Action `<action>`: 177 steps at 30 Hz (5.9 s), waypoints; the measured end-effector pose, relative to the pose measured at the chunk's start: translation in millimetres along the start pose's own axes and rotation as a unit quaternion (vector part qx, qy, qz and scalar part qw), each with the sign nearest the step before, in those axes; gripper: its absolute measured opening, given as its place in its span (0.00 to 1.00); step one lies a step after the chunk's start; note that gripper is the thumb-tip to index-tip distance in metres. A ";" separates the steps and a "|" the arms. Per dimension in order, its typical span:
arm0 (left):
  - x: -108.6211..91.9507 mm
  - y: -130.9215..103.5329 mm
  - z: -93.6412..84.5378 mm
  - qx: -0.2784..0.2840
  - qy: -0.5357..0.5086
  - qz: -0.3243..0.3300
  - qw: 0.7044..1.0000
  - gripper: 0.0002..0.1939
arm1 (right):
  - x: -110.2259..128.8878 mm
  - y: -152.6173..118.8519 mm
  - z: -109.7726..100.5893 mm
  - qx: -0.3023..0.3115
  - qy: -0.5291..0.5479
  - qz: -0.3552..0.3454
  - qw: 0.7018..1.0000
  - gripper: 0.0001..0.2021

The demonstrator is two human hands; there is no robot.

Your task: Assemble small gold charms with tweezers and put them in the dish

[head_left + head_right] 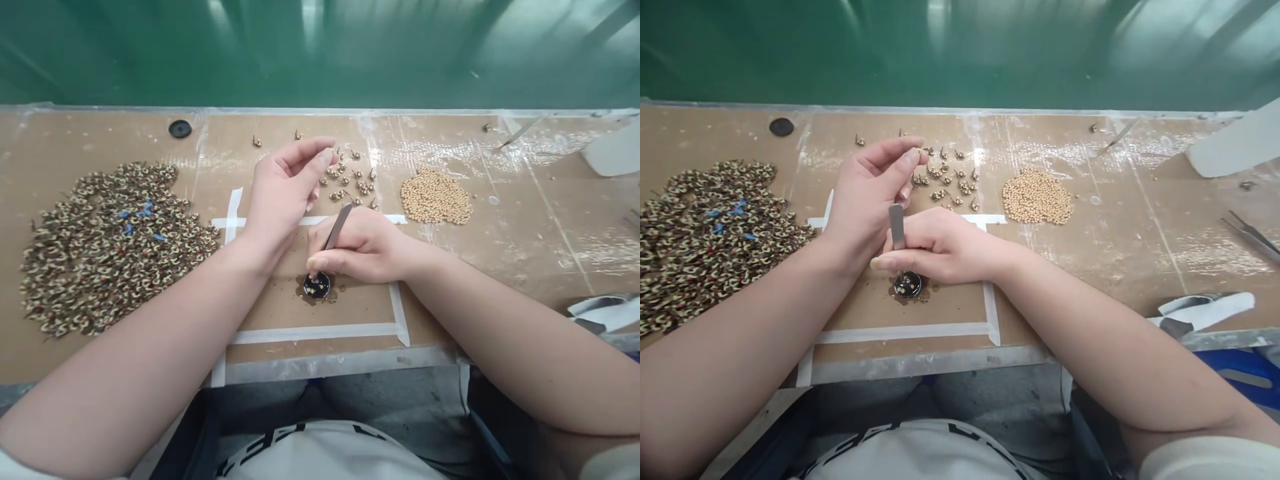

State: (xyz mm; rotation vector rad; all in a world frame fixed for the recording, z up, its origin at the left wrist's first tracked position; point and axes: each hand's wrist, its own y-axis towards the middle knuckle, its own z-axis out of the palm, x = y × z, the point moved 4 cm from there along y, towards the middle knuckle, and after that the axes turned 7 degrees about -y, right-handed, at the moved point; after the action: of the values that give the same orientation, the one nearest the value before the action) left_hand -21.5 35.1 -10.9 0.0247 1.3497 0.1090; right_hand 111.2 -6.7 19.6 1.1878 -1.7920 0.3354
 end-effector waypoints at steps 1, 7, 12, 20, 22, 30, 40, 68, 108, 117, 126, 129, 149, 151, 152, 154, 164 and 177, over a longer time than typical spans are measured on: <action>0.2 0.0 0.2 0.002 0.003 -0.004 1.000 0.14 | -0.9 -0.3 0.3 -0.001 -0.002 0.000 1.000 0.25; 2.2 -0.6 1.2 0.014 -0.018 0.013 1.000 0.08 | -5.9 -3.0 2.6 -0.012 0.000 -0.068 0.998 0.25; 2.7 -0.7 0.7 0.015 0.007 0.022 1.000 0.07 | -10.2 -3.8 3.7 -0.008 -0.013 -0.060 0.998 0.24; 2.5 2.0 0.6 0.020 0.010 0.016 1.000 0.08 | -8.3 -4.6 -0.3 -0.041 0.044 -0.076 0.995 0.21; 0.7 1.2 1.8 0.019 0.019 0.006 1.000 0.08 | -11.4 -4.7 -10.8 -0.120 0.092 -0.063 0.986 0.20; -10.1 -5.8 8.2 0.040 0.059 -0.040 0.997 0.16 | -48.2 -16.6 -65.4 -0.503 0.126 0.103 0.849 0.23; -12.5 -8.3 12.5 0.053 0.101 -0.054 0.992 0.13 | -58.4 -17.1 -61.3 -0.499 0.107 0.176 0.842 0.27; -15.0 -10.9 13.0 0.037 0.036 -0.026 0.998 0.23 | -50.2 -12.6 -59.3 -0.471 0.057 0.135 0.870 0.28; -35.1 -11.2 -1.6 0.032 0.328 0.115 0.937 0.06 | -83.3 -50.9 -136.6 -0.333 -0.250 0.289 0.862 0.24; -29.2 -11.9 5.6 0.067 0.177 0.009 0.982 0.09 | -60.9 -40.8 -120.8 -0.424 -0.094 0.151 0.888 0.24; -12.5 -16.1 17.1 0.166 -0.099 -0.136 0.972 0.15 | -25.1 -18.7 -76.5 -0.387 0.040 -0.038 0.920 0.20; -11.9 -16.4 18.1 0.168 -0.123 -0.142 0.968 0.16 | -24.0 -18.5 -74.6 -0.391 0.032 -0.043 0.919 0.19; -11.9 -20.5 23.8 0.154 -0.172 -0.233 0.945 0.18 | -23.6 -16.6 -72.3 -0.384 0.017 -0.077 0.920 0.17; -11.6 -20.4 23.9 0.150 -0.174 -0.236 0.944 0.19 | -23.8 -17.0 -71.8 -0.380 0.022 -0.077 0.921 0.16; -11.4 -20.4 23.8 0.149 -0.174 -0.237 0.944 0.19 | -23.9 -17.3 -71.6 -0.380 0.025 -0.077 0.921 0.16; -11.1 -20.5 23.6 0.150 -0.173 -0.238 0.944 0.19 | -24.3 -17.6 -71.2 -0.382 0.026 -0.069 0.921 0.16; -10.6 -22.8 25.7 0.165 -0.191 -0.239 0.938 0.22 | -23.5 -17.1 -68.6 -0.387 0.026 -0.056 0.920 0.18; -7.1 -29.2 28.5 0.170 -0.218 -0.247 0.929 0.18 | -20.2 -19.3 -61.5 -0.429 0.071 0.019 0.900 0.21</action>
State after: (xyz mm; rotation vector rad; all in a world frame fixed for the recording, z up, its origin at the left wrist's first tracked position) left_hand 6.6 6.6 -0.1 0.0006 0.8820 -0.5313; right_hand 162.8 35.3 31.1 0.4786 -1.5566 -0.3306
